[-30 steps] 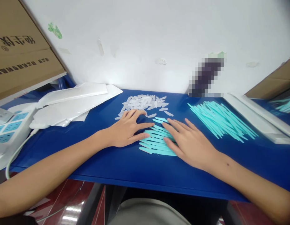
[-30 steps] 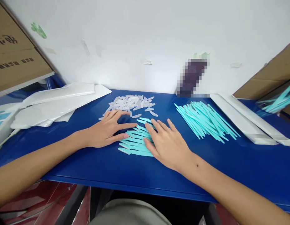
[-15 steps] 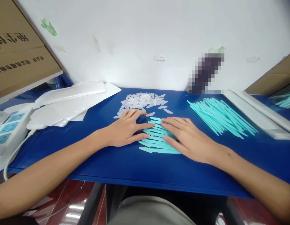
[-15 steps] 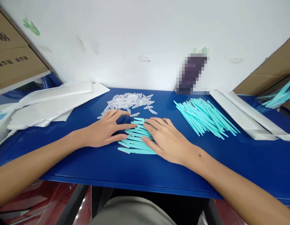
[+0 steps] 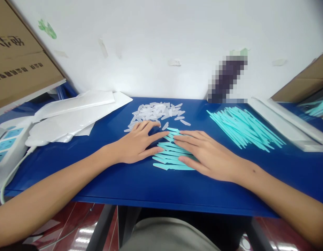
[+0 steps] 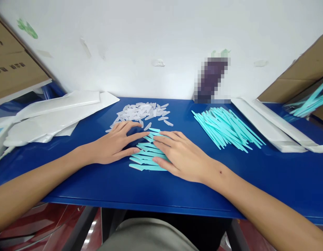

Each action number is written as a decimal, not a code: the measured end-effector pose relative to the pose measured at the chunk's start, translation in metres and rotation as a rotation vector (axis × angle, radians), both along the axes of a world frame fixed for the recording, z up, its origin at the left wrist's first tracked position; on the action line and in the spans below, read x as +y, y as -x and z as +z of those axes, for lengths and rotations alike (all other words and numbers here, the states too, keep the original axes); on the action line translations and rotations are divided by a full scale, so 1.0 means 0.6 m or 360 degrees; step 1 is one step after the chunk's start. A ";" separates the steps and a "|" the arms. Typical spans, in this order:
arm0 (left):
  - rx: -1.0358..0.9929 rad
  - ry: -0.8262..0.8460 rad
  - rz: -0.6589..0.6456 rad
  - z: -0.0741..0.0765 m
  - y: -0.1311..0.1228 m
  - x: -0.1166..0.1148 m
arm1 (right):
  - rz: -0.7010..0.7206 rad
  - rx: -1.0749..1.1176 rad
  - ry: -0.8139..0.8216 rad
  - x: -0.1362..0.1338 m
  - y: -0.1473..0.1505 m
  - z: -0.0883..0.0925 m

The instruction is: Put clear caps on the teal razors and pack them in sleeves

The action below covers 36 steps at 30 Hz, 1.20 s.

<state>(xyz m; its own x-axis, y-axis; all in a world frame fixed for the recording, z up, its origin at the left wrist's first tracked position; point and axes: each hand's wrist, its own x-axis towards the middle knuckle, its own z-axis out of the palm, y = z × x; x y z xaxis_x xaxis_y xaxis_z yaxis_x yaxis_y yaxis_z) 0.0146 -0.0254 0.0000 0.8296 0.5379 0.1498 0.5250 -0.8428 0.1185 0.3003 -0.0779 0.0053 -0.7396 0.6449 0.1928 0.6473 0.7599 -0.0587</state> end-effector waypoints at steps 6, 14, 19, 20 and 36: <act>-0.0042 -0.0027 -0.0030 0.000 -0.001 -0.001 | 0.0021 0.0020 -0.0040 0.001 0.000 -0.001; -0.0065 0.0014 0.0060 0.000 -0.002 0.001 | 0.0277 0.0107 -0.0028 -0.006 0.005 0.010; -0.0013 0.0045 0.0172 -0.004 -0.002 0.003 | 0.0271 0.0111 -0.0007 -0.005 0.008 0.008; -0.0011 0.0043 0.0180 -0.005 -0.001 0.004 | 0.0271 0.0114 -0.0005 -0.004 0.008 0.008; 0.0048 0.0066 0.0244 -0.002 -0.005 -0.003 | 0.0364 0.0095 -0.0046 -0.020 0.016 0.017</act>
